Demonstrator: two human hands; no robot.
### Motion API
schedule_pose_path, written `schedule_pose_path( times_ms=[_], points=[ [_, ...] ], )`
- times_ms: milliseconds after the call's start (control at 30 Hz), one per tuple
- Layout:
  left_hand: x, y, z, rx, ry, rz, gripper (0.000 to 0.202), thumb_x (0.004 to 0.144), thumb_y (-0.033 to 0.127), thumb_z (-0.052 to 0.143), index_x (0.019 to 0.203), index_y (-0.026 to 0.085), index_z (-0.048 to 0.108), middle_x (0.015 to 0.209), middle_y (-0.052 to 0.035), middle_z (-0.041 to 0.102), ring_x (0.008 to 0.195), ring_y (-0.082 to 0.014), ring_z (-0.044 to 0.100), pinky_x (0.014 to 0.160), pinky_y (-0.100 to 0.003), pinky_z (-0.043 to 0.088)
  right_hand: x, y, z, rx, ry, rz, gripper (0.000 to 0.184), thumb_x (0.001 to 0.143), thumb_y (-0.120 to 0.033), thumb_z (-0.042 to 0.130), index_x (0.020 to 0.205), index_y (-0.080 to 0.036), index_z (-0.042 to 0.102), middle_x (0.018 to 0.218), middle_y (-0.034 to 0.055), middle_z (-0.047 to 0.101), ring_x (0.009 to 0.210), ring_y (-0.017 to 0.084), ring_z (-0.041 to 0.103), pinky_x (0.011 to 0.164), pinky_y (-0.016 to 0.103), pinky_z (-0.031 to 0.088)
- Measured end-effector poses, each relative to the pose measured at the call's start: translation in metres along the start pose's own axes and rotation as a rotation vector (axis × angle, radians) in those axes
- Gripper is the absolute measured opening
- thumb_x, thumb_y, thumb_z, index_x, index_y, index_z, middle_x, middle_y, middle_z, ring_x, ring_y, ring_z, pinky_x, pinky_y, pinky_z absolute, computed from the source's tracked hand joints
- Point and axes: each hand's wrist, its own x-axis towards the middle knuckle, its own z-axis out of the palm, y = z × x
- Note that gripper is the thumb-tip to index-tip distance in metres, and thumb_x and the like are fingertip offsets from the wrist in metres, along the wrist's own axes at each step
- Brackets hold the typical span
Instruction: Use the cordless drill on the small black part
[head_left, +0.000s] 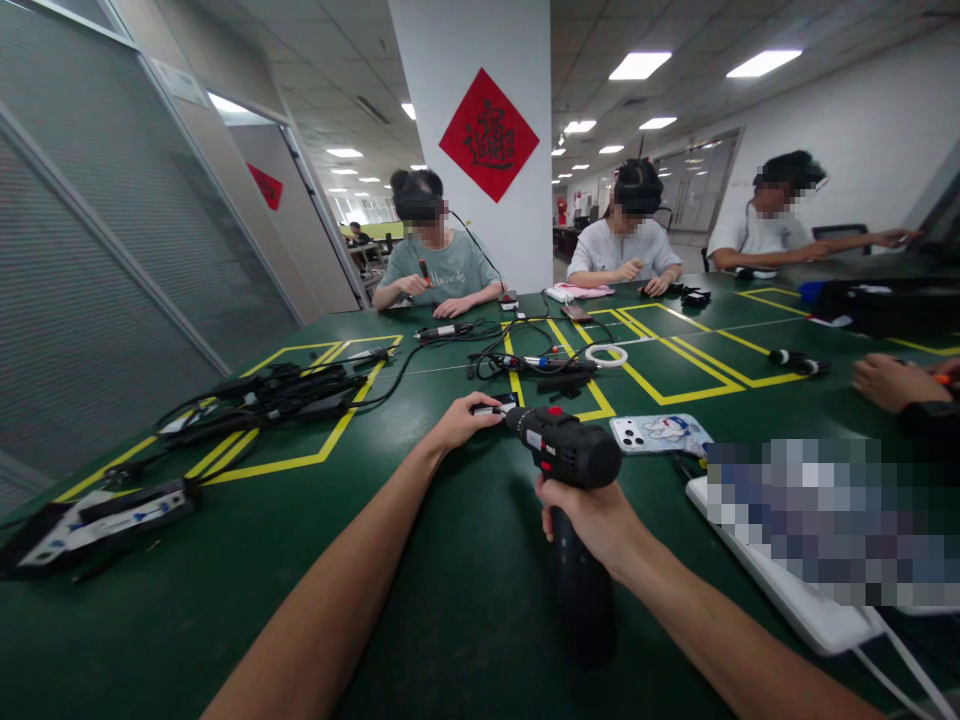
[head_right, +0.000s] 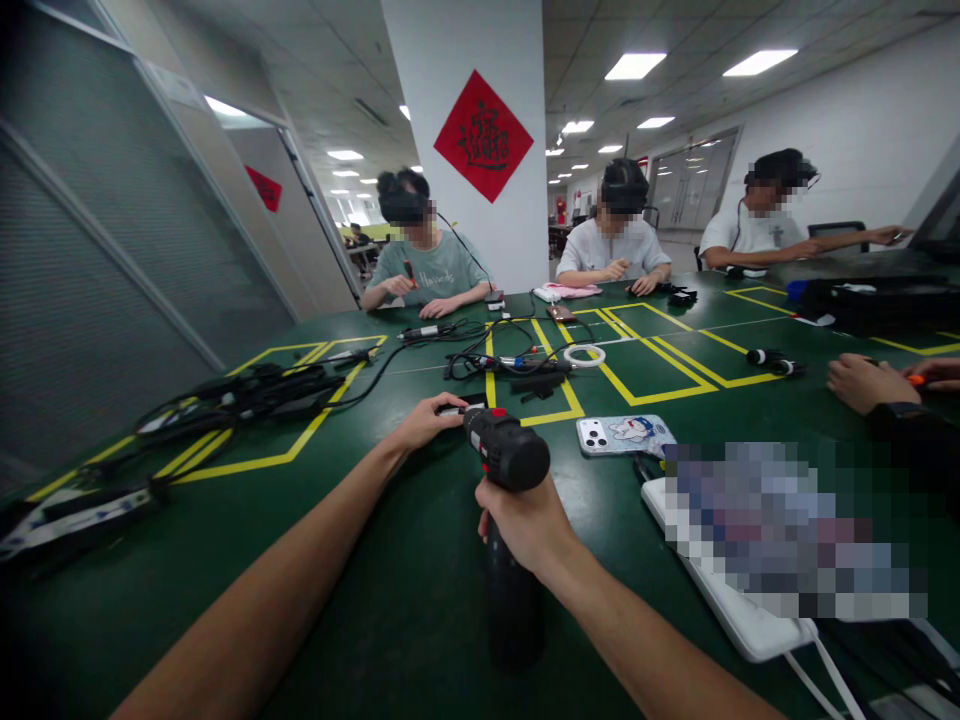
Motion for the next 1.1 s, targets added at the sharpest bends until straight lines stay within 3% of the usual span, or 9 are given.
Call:
schedule_pose_path(
  times_ms=[567, 867, 1100],
  points=[
    [0.0, 0.001, -0.001, 0.027, -0.003, 0.015, 0.042, 0.066, 0.049, 0.064, 0.095, 0.019, 0.064, 0.099, -0.0041, 0.063, 0.093, -0.0221, 0.057, 0.086, -0.034, 0.042, -0.004, -0.005, -0.003, 0.051, -0.046, -0.02, 0.01, 0.069, -0.021, 0.055, 0.075, -0.014, 0.06, 0.049, -0.0009, 0.056, 0.045, 0.012, 0.053, 0.05, 0.024, 0.041],
    [-0.001, 0.003, 0.0, 0.007, 0.007, -0.004, 0.044, 0.064, 0.048, 0.065, 0.095, 0.018, 0.064, 0.098, -0.0043, 0.063, 0.089, -0.0211, 0.057, 0.081, -0.032, 0.044, -0.004, -0.011, 0.0, 0.134, -0.176, 0.005, 0.03, 0.067, -0.027, 0.067, 0.092, -0.011, 0.059, 0.065, 0.0019, 0.061, 0.055, 0.015, 0.06, 0.056, 0.029, 0.048],
    [0.002, 0.0, 0.0, 0.007, 0.011, -0.004, 0.043, 0.062, 0.046, 0.066, 0.094, 0.017, 0.065, 0.098, -0.005, 0.063, 0.088, -0.0207, 0.057, 0.081, -0.032, 0.044, 0.0, -0.011, 0.013, 0.024, -0.056, 0.006, 0.007, 0.064, -0.018, 0.056, 0.07, -0.014, 0.057, 0.045, -0.002, 0.052, 0.041, 0.011, 0.05, 0.043, 0.023, 0.04]
  ],
)
